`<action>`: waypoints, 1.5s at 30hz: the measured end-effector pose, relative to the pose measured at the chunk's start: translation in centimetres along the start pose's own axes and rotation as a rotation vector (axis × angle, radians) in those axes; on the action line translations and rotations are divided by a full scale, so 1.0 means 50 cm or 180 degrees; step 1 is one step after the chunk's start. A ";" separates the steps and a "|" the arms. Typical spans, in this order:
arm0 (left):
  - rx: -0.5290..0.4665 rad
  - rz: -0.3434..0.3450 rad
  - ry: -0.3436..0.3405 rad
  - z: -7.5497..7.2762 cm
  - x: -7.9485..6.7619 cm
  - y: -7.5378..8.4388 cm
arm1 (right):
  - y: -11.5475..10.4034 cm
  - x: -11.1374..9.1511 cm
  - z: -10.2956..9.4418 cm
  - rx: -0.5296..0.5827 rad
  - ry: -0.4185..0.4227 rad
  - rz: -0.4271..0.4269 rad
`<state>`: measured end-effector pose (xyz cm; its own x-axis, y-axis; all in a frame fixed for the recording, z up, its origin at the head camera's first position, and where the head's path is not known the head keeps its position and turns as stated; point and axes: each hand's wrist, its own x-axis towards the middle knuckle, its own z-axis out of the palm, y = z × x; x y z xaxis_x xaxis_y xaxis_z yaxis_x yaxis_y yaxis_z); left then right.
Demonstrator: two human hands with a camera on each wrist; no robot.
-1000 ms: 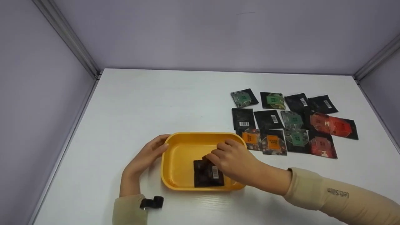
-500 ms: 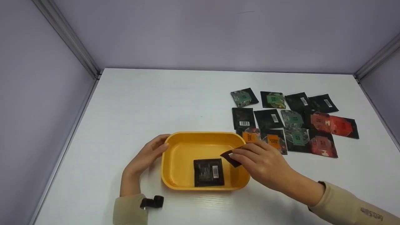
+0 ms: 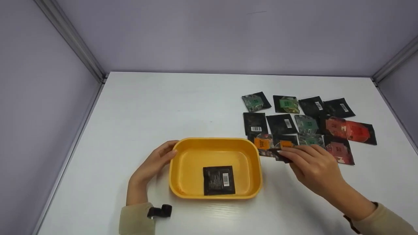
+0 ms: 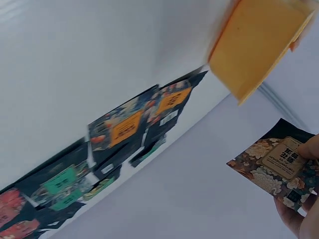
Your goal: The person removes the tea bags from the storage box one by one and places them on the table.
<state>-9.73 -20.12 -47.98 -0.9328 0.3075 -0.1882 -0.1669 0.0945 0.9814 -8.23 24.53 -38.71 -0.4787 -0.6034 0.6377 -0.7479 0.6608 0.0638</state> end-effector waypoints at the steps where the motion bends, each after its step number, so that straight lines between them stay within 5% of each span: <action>1: 0.0005 -0.0008 0.0000 0.000 0.000 -0.001 | 0.010 -0.009 -0.003 -0.0045 -0.0004 0.0065; 24: -0.0034 -0.0009 0.0010 -0.002 0.000 -0.001 | 0.220 -0.207 -0.066 -0.0628 -0.0266 0.1236; 35: -0.0028 0.0024 0.0007 -0.001 -0.003 0.000 | 0.288 -0.273 -0.071 -0.0733 -0.0874 0.1810; 45: -0.0069 0.0099 -0.0019 0.001 -0.001 -0.001 | 0.308 -0.302 -0.074 -0.0602 -0.1338 0.1949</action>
<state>-9.64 -20.08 -48.00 -0.9357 0.3156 -0.1579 -0.1449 0.0643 0.9874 -10.81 45.45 -44.50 -0.9453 -0.1989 0.2585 -0.2194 0.9742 -0.0524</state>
